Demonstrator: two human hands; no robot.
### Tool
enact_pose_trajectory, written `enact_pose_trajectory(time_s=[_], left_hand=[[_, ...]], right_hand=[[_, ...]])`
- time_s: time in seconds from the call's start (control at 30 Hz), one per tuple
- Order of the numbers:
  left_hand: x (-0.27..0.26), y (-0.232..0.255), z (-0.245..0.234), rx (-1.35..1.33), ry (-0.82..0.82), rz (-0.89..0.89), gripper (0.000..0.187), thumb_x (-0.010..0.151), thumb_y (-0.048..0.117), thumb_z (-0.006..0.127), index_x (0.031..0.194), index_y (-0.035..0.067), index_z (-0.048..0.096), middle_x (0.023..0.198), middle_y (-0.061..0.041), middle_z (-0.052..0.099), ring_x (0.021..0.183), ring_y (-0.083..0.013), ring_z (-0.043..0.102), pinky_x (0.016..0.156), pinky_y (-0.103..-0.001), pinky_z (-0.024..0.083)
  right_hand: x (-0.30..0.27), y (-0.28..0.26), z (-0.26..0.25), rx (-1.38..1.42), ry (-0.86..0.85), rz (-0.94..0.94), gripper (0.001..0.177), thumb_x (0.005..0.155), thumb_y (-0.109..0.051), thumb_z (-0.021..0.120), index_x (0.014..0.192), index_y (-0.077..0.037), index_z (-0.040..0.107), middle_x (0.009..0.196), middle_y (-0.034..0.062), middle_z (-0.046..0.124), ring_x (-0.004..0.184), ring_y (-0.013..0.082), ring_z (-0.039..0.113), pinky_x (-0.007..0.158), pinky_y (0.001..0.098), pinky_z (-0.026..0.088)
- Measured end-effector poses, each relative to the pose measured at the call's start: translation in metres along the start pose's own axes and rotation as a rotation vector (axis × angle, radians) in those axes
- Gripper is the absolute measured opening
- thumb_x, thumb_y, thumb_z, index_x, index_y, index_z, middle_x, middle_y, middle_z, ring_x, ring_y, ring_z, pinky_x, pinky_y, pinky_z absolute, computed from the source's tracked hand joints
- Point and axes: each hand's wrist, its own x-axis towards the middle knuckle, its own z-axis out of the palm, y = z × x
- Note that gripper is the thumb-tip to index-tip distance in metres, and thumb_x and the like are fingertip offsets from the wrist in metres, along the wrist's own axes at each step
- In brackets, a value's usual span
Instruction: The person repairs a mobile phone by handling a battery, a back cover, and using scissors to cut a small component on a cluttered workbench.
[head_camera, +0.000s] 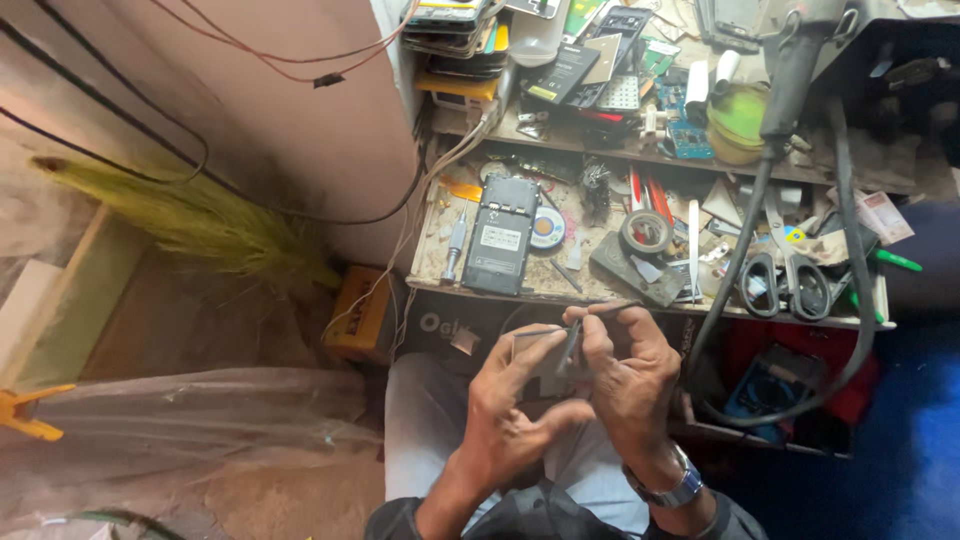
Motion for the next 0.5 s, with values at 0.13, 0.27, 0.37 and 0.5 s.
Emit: enact_pose_trajectory(time_s=[0.13,0.27,0.37,0.5], left_hand=[[-0.009,-0.005,0.002,0.109,0.039,0.034,0.068,0.076,0.025,0.091,0.133,0.0,0.062,0.13,-0.022,0.063,0.114,-0.0346,0.069,0.095,-0.039,0.058],[-0.024,-0.014,0.01,0.195,0.118,0.027,0.051,0.087,0.016,0.084,0.133,0.003,0.065,0.132,-0.02,0.064,0.111,-0.0325,0.074,0.09,-0.037,0.063],[-0.03,-0.016,0.019,0.237,0.201,0.018,0.042,0.09,0.015,0.08,0.129,0.004,0.067,0.128,-0.018,0.067,0.105,-0.0316,0.076,0.085,-0.036,0.063],[-0.031,-0.011,0.025,0.27,0.307,-0.02,0.024,0.095,0.011,0.073,0.119,0.006,0.07,0.118,-0.016,0.071,0.096,-0.0277,0.078,0.079,-0.034,0.064]], right_hand=[[-0.01,0.002,-0.002,0.204,-0.103,0.04,0.011,0.101,-0.006,0.061,0.107,0.001,0.068,0.105,0.0084,0.078,0.091,0.0092,0.071,0.078,0.0238,0.06],[-0.021,0.015,-0.001,0.335,-0.106,0.115,0.012,0.1,-0.003,0.064,0.109,0.002,0.069,0.105,0.0081,0.073,0.087,0.0119,0.066,0.075,0.0257,0.054],[-0.031,0.021,-0.003,0.453,-0.106,0.245,0.011,0.098,-0.001,0.066,0.108,0.002,0.07,0.098,0.008,0.071,0.075,0.0156,0.064,0.065,0.029,0.052],[-0.039,0.02,-0.003,0.34,-0.157,0.095,0.011,0.096,-0.002,0.066,0.105,0.001,0.07,0.1,0.006,0.072,0.093,0.0099,0.067,0.082,0.024,0.054]])
